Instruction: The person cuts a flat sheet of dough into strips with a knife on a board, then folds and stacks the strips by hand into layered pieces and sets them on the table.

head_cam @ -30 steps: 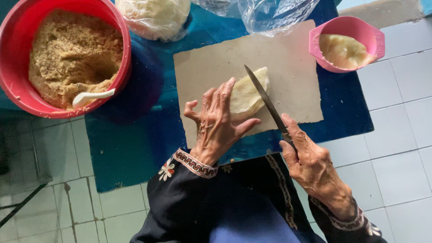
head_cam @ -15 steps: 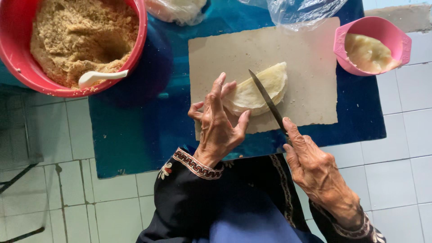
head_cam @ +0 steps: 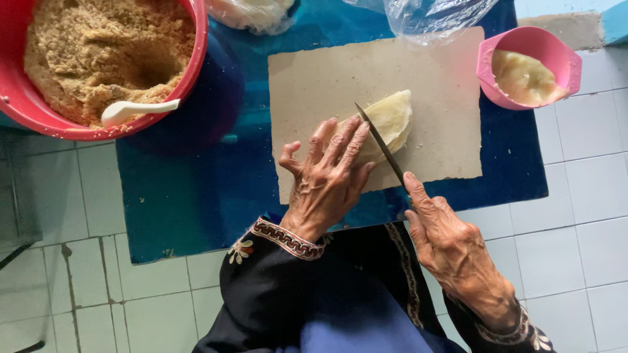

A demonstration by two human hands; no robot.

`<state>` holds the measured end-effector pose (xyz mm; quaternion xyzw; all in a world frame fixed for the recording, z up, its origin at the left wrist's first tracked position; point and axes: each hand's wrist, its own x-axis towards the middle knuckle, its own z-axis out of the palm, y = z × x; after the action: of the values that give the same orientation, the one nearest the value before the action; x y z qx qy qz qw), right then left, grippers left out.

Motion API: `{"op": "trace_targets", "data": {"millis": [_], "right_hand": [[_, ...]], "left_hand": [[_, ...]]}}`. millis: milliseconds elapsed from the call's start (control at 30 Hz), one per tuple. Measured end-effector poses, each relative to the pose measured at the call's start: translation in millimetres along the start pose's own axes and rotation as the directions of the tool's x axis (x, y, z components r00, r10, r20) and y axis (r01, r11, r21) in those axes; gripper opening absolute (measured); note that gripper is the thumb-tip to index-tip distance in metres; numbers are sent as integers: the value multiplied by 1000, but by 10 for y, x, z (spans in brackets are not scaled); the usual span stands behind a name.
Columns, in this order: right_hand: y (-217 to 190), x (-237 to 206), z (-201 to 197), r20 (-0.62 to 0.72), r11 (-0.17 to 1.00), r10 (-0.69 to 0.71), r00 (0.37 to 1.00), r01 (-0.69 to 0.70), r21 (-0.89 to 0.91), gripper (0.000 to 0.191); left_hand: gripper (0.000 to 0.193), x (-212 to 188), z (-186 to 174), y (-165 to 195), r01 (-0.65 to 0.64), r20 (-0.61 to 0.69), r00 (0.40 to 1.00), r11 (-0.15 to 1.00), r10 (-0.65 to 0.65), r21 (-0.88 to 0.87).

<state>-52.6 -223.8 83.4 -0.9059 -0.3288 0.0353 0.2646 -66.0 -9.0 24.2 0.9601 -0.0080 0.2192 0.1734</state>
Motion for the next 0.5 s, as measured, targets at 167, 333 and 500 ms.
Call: {"op": "trace_targets", "data": {"millis": [167, 333, 500], "right_hand": [[45, -18, 10, 41, 999, 22, 999, -20, -44, 71], [92, -34, 64, 74, 991, 29, 997, -19, -135, 73], [140, -20, 104, 133, 961, 40, 990, -2, -277, 74]], "left_hand": [[57, -12, 39, 7, -5, 0, 1000, 999, 5, 47], [59, 8, 46, 27, -5, 7, 1000, 996, 4, 84], [60, 6, 76, 40, -16, 8, 1000, 993, 15, 117]]}}
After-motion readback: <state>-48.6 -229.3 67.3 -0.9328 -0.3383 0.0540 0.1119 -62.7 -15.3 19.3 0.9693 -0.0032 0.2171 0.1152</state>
